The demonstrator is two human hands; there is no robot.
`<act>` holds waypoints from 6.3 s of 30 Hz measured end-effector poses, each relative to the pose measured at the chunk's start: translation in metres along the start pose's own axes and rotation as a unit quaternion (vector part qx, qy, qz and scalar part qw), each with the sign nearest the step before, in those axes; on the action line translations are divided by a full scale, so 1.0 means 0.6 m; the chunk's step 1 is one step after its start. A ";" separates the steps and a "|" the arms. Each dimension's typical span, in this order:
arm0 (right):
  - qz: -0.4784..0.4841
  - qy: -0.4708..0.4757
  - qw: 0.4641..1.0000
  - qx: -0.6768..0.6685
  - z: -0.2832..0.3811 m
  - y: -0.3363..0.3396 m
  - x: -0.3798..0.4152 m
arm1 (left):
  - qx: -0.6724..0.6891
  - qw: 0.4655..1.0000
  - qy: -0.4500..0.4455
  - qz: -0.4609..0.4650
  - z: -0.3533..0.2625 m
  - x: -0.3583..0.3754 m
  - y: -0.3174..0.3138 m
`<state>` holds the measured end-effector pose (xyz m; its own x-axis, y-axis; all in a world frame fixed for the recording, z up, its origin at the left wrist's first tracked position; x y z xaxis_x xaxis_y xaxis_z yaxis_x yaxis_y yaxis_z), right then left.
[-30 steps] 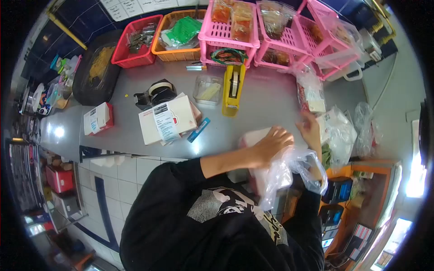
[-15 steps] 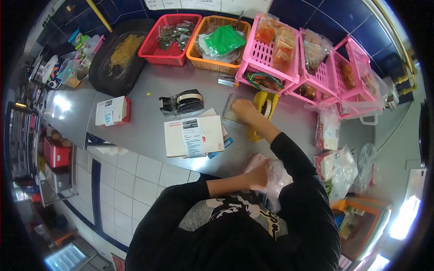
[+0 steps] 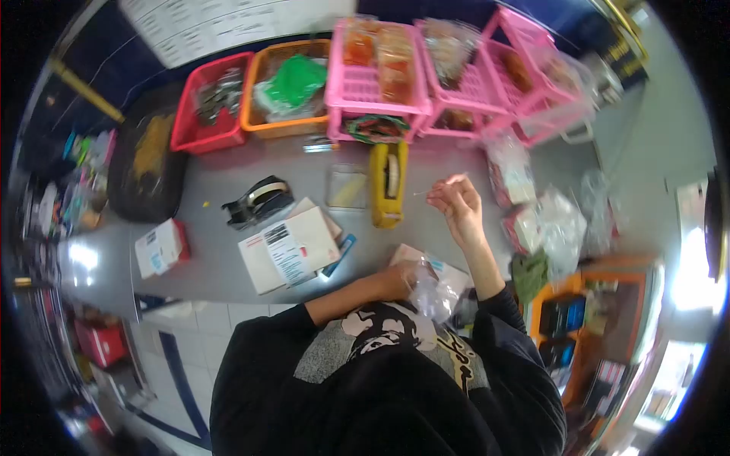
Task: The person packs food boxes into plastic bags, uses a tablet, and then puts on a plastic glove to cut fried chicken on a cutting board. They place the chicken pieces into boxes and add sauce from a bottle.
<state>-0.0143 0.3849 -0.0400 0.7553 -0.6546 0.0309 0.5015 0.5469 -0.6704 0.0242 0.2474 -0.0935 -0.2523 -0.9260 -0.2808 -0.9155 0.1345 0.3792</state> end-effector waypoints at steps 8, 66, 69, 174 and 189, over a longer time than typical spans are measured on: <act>-0.183 0.048 0.980 0.062 0.015 0.171 0.249 | -0.280 0.950 -0.095 -0.096 -0.072 -0.034 0.030; -0.140 0.342 0.851 0.374 -0.025 0.095 0.350 | 0.180 0.899 0.395 -0.065 0.115 0.002 -0.026; -0.283 0.254 0.909 0.172 -0.073 0.158 0.346 | 0.107 0.935 0.324 -0.103 0.094 0.007 -0.022; -0.575 0.718 0.345 -0.185 0.654 0.773 1.200 | 0.081 0.991 -0.029 -0.107 -0.287 -0.856 -0.320; -0.603 0.692 0.356 -0.176 0.650 0.775 1.192 | 0.026 0.940 -0.035 -0.339 -0.286 -0.748 -0.192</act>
<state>0.9233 0.3744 -0.0404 -0.9730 -0.0659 0.2211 -0.1583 -0.5065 -0.8476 0.2965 0.5871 0.1403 0.3761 -0.7804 -0.4995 -0.8871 -0.4589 0.0491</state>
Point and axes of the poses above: each hand's wrist, its own x-axis away from the middle knuckle, its own y-axis out of the back of the hand, z = x × y, the point moved 10 cm from there along -x, towards the middle knuckle, and after that the axes turned 12 degrees about -x, right-handed, at the moved point
